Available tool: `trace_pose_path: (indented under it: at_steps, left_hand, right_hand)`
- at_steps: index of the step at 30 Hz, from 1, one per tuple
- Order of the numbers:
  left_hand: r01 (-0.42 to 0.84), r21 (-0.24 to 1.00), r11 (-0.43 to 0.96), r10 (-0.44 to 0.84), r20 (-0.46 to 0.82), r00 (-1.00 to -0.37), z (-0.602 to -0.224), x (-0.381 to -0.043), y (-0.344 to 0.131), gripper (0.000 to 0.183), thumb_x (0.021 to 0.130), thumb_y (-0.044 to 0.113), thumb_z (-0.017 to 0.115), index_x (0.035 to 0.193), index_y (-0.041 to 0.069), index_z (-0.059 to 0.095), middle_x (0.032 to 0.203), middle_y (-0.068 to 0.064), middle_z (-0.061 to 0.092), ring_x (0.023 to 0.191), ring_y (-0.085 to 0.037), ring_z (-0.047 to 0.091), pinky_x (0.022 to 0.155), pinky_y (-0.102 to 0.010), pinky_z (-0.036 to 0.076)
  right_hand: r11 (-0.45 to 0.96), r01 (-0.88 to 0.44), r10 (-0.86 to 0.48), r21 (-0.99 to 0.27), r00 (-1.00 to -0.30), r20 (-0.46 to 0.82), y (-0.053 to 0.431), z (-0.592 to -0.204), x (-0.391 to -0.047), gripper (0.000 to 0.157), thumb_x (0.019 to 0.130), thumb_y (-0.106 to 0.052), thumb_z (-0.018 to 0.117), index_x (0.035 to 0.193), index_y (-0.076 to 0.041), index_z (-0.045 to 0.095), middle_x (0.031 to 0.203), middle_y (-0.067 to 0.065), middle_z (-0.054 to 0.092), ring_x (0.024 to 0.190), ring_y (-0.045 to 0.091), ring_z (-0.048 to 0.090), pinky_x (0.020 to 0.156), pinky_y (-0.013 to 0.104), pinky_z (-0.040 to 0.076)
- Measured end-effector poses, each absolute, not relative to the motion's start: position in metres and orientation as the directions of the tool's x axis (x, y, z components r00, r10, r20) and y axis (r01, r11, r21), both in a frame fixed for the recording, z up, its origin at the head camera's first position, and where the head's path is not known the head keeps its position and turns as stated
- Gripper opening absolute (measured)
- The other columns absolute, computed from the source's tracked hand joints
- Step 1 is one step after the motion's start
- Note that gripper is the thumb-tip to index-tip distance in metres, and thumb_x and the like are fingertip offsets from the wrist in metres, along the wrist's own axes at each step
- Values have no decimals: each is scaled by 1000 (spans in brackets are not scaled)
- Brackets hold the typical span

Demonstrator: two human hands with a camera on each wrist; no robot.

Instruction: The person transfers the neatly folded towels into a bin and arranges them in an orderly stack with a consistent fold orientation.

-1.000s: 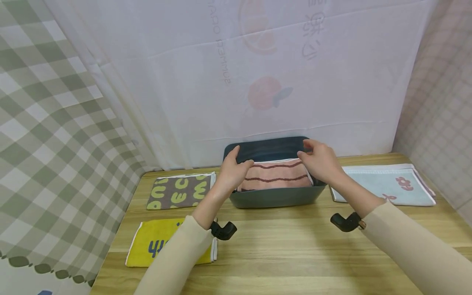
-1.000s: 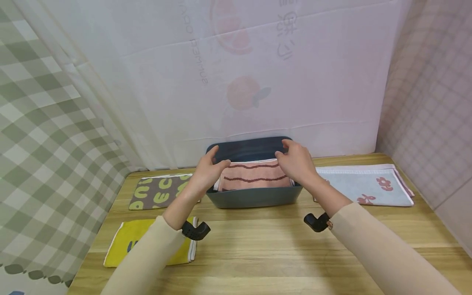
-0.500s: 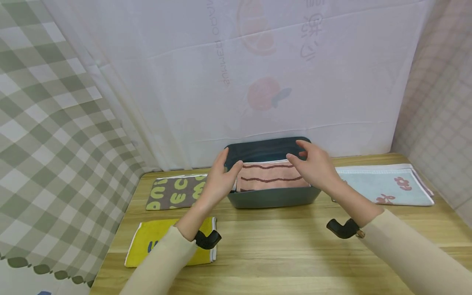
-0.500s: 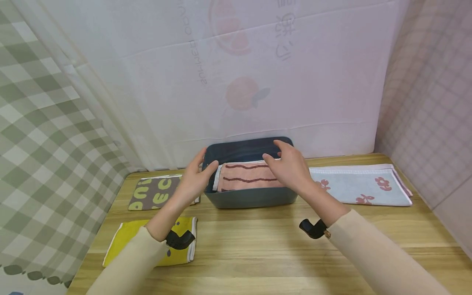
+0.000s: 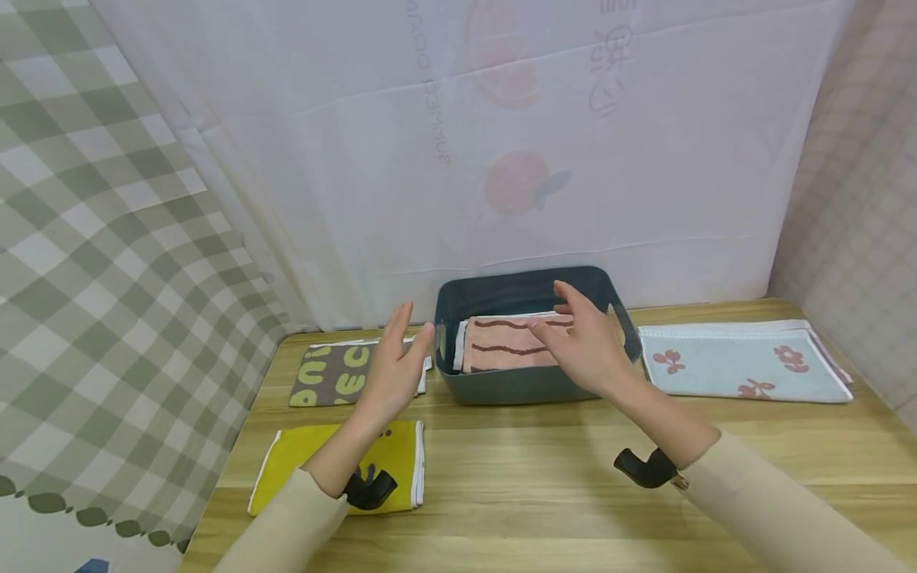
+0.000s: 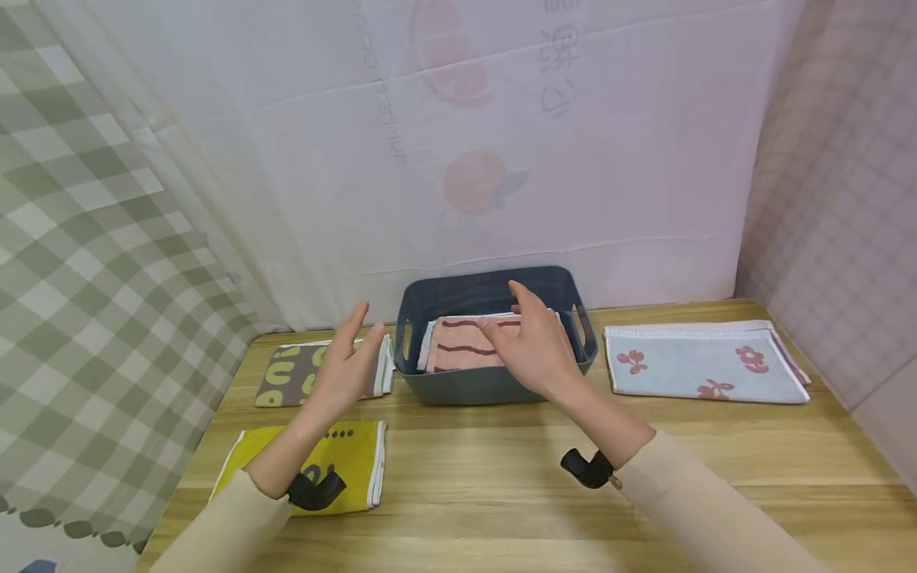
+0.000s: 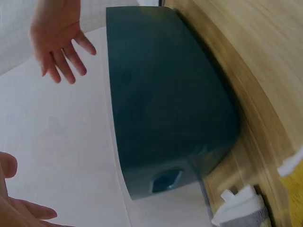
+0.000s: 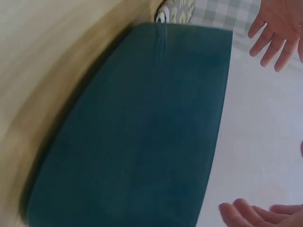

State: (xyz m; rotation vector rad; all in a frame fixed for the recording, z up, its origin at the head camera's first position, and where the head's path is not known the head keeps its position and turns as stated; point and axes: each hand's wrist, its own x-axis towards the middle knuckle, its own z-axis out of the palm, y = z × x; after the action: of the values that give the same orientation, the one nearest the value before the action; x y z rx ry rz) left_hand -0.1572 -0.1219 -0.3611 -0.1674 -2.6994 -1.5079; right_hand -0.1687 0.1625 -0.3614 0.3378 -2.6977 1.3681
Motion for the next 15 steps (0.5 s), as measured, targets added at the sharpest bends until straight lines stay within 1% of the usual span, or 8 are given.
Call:
trace_pose_path:
  at_steps: [1,5,11,13,15]
  left_hand:
    - [115,843,526,68,92,-993,-362,-156,-125,69,111,47,45,168,15,22,175,-7,10,160,-29,12,125,-61,17]
    - [105,825,555,54,91,-994,-364,-151,-137,73,110,50,47,168,15,21,175,-7,8,160,-30,8,125,-62,13]
    - [88,793,603,28,90,-996,-366,-144,-155,76,110,53,46,169,14,18,175,-8,5,160,-34,6,124,-65,11]
    - [83,784,616,17,92,-996,-368,-142,-162,76,110,54,45,169,14,18,175,-8,4,160,-35,6,124,-65,11]
    - [84,777,624,7,102,-995,-372,-140,-168,76,110,54,44,169,13,18,175,-8,3,160,-36,6,123,-66,11]
  right_hand:
    - [552,-245,-154,-797,-969,192,159,-363,-168,76,106,-33,63,165,-3,26,164,20,37,141,40,48,105,61,47]
    - [491,-265,-159,-830,-964,213,148,-368,-164,79,105,-34,65,166,-6,23,167,15,33,143,37,46,108,60,45]
    - [466,-329,-183,-822,-944,274,131,-373,-157,79,103,-29,69,165,-5,27,165,15,37,138,38,51,101,61,50]
    - [463,-338,-185,-819,-941,284,126,-376,-155,78,102,-25,71,164,-5,29,164,15,39,136,38,53,100,61,51]
    - [459,-341,-189,-820,-940,285,121,-379,-153,77,101,-25,71,164,-5,30,164,14,40,134,38,54,98,60,52]
